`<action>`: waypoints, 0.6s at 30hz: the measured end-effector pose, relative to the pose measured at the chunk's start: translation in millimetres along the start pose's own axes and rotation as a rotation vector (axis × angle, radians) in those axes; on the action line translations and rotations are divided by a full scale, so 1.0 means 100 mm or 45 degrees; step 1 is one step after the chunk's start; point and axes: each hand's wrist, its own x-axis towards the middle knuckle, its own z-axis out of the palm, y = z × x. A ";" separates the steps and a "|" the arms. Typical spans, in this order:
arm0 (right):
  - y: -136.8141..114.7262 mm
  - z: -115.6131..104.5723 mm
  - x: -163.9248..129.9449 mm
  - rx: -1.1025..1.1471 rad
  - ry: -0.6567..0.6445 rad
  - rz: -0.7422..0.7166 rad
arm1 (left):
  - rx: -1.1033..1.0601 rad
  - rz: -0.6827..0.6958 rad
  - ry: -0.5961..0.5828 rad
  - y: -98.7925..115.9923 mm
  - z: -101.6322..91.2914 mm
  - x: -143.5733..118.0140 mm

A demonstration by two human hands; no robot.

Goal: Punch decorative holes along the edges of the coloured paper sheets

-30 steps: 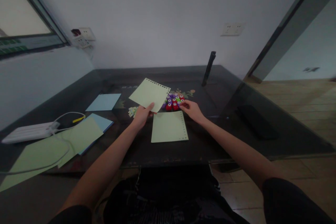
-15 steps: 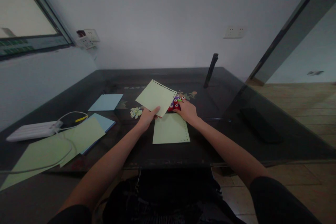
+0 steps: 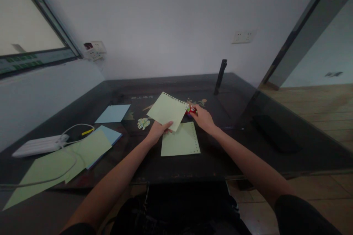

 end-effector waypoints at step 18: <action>0.46 -0.38 -0.50 1.582 -0.091 0.440 | 0.263 0.100 -0.176 0.14 0.55 -0.19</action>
